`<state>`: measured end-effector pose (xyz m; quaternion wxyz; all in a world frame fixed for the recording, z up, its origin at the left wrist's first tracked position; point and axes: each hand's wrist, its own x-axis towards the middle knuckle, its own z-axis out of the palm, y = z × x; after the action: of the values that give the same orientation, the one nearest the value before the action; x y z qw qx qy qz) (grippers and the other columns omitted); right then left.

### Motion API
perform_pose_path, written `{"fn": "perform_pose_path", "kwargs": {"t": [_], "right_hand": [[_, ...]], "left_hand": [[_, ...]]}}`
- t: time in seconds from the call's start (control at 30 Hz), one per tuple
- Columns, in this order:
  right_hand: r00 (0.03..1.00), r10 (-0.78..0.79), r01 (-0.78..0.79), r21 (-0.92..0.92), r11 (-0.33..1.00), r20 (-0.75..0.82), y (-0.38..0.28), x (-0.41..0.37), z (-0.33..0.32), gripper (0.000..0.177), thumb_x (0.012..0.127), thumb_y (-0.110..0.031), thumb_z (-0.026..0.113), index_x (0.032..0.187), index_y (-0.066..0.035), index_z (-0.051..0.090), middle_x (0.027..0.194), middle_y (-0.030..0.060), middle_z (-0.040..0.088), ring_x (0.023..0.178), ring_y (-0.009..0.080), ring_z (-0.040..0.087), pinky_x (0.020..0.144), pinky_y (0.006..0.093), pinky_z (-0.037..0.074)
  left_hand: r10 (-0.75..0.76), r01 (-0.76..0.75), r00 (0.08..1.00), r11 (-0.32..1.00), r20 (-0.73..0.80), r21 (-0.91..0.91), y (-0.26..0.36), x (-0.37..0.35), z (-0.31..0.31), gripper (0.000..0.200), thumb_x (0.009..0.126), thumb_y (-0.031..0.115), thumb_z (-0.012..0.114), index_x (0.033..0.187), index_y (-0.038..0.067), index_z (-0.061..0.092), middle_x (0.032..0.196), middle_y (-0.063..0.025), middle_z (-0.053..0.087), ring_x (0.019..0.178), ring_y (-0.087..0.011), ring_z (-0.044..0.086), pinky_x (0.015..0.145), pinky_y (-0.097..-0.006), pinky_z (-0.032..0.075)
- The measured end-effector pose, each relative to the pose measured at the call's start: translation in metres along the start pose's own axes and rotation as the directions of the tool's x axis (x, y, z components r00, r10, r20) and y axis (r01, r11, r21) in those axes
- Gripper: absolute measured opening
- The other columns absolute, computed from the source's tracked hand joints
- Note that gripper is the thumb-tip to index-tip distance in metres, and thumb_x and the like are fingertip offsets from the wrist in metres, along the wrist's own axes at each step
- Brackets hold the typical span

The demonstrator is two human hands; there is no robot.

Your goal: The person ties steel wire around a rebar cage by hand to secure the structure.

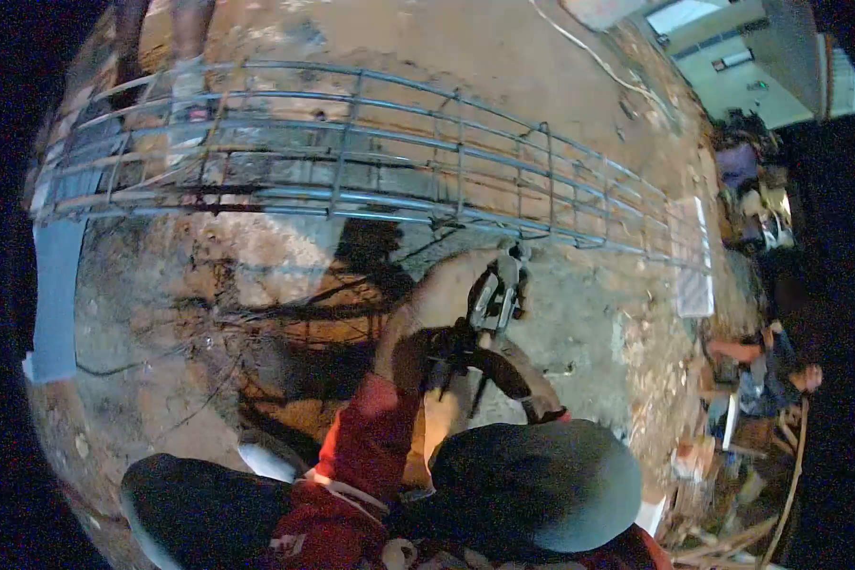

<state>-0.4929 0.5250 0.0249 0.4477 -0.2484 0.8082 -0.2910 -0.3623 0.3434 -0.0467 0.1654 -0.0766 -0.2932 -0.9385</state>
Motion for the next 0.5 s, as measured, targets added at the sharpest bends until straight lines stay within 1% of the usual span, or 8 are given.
{"fn": "perform_pose_path", "kwargs": {"t": [0.07, 0.1, 0.23, 0.27, 0.33, 0.37, 0.47, 0.5], "right_hand": [[0.998, 0.054, -0.055, -0.007, 0.998, -0.039, -0.008, -0.021, -0.007, 0.047, 0.092, -0.024, 0.063, 0.131, 0.000, 0.049, 0.112, 0.0070, 0.063, 0.100, 0.0158, 0.058, 0.089, 0.0294, 0.047], [0.995, 0.082, -0.083, -0.007, 0.997, -0.058, -0.011, -0.031, -0.008, 0.049, 0.092, -0.024, 0.063, 0.132, 0.000, 0.049, 0.113, 0.0070, 0.063, 0.100, 0.0159, 0.058, 0.089, 0.0294, 0.047], [0.991, 0.120, -0.116, 0.084, 0.990, -0.050, -0.040, -0.063, -0.008, 0.056, 0.093, -0.028, 0.064, 0.137, 0.000, 0.045, 0.120, 0.0081, 0.060, 0.106, 0.0168, 0.055, 0.093, 0.0301, 0.045], [0.996, 0.088, -0.086, 0.174, 0.981, -0.005, -0.053, -0.070, -0.008, 0.059, 0.093, -0.030, 0.064, 0.139, 0.000, 0.043, 0.126, 0.0091, 0.057, 0.110, 0.0174, 0.054, 0.096, 0.0308, 0.043], [0.997, 0.079, -0.080, 0.142, 0.987, 0.013, -0.059, -0.073, -0.007, 0.064, 0.093, -0.034, 0.063, 0.142, 0.001, 0.039, 0.132, 0.0108, 0.053, 0.117, 0.0195, 0.050, 0.101, 0.0334, 0.040], [0.996, 0.082, -0.076, 0.115, 0.990, -0.048, -0.058, -0.071, -0.002, 0.065, 0.093, -0.034, 0.062, 0.142, 0.001, 0.038, 0.133, 0.0117, 0.053, 0.118, 0.0203, 0.050, 0.101, 0.0338, 0.039], [0.996, 0.017, 0.000, 0.208, 0.978, -0.082, -0.042, -0.063, 0.000, 0.065, 0.093, -0.032, 0.062, 0.142, 0.002, 0.037, 0.132, 0.0128, 0.053, 0.119, 0.0218, 0.051, 0.102, 0.0342, 0.039], [0.997, -0.037, 0.057, 0.317, 0.947, -0.068, -0.030, -0.058, 0.000, 0.064, 0.093, -0.031, 0.062, 0.142, 0.002, 0.037, 0.132, 0.0131, 0.054, 0.119, 0.0225, 0.051, 0.101, 0.0342, 0.039]], "left_hand": [[-0.042, 0.051, 0.999, 0.805, 0.029, -0.591, -0.002, 0.005, 0.017, 0.038, 0.092, 0.024, 0.045, 0.117, 0.000, 0.059, 0.094, -0.0123, 0.067, 0.084, -0.0247, 0.067, 0.074, -0.0364, 0.055], [0.065, -0.040, 0.998, 0.762, 0.014, -0.647, -0.012, 0.014, 0.027, 0.040, 0.092, 0.023, 0.043, 0.123, 0.001, 0.057, 0.095, -0.0138, 0.067, 0.087, -0.0268, 0.068, 0.073, -0.0376, 0.056], [-0.095, 0.110, 0.993, 0.946, 0.063, -0.305, -0.071, 0.036, 0.008, 0.033, 0.096, 0.024, 0.047, 0.121, 0.008, 0.061, 0.083, 0.0042, 0.065, 0.059, -0.0019, 0.052, 0.051, -0.0203, 0.042], [-0.102, 0.122, 0.992, 0.944, 0.078, -0.308, -0.067, 0.033, 0.014, 0.033, 0.096, 0.024, 0.047, 0.121, 0.008, 0.061, 0.083, 0.0042, 0.065, 0.059, -0.0019, 0.052, 0.051, -0.0203, 0.042], [0.101, -0.081, 0.983, 0.988, -0.151, 0.132, -0.052, 0.023, 0.022, 0.046, 0.091, 0.037, 0.058, 0.125, 0.005, 0.056, 0.103, -0.0067, 0.066, 0.082, -0.0166, 0.063, 0.076, -0.0309, 0.050], [0.009, 0.026, 0.982, 0.983, -0.188, 0.182, -0.004, 0.008, 0.045, 0.038, 0.091, 0.033, 0.059, 0.116, 0.005, 0.063, 0.093, -0.0034, 0.065, 0.075, -0.0118, 0.058, 0.071, -0.0256, 0.046], [0.089, -0.050, 0.967, 0.985, -0.238, 0.164, -0.006, 0.022, 0.037, 0.029, 0.092, 0.027, 0.058, 0.106, 0.002, 0.067, 0.086, -0.0024, 0.066, 0.075, -0.0118, 0.060, 0.072, -0.0256, 0.047], [0.077, -0.088, 0.925, 0.996, -0.372, -0.012, -0.008, 0.024, 0.038, 0.025, 0.093, 0.022, 0.058, 0.098, 0.001, 0.069, 0.082, -0.0027, 0.066, 0.075, -0.0128, 0.061, 0.071, -0.0261, 0.048]]}}
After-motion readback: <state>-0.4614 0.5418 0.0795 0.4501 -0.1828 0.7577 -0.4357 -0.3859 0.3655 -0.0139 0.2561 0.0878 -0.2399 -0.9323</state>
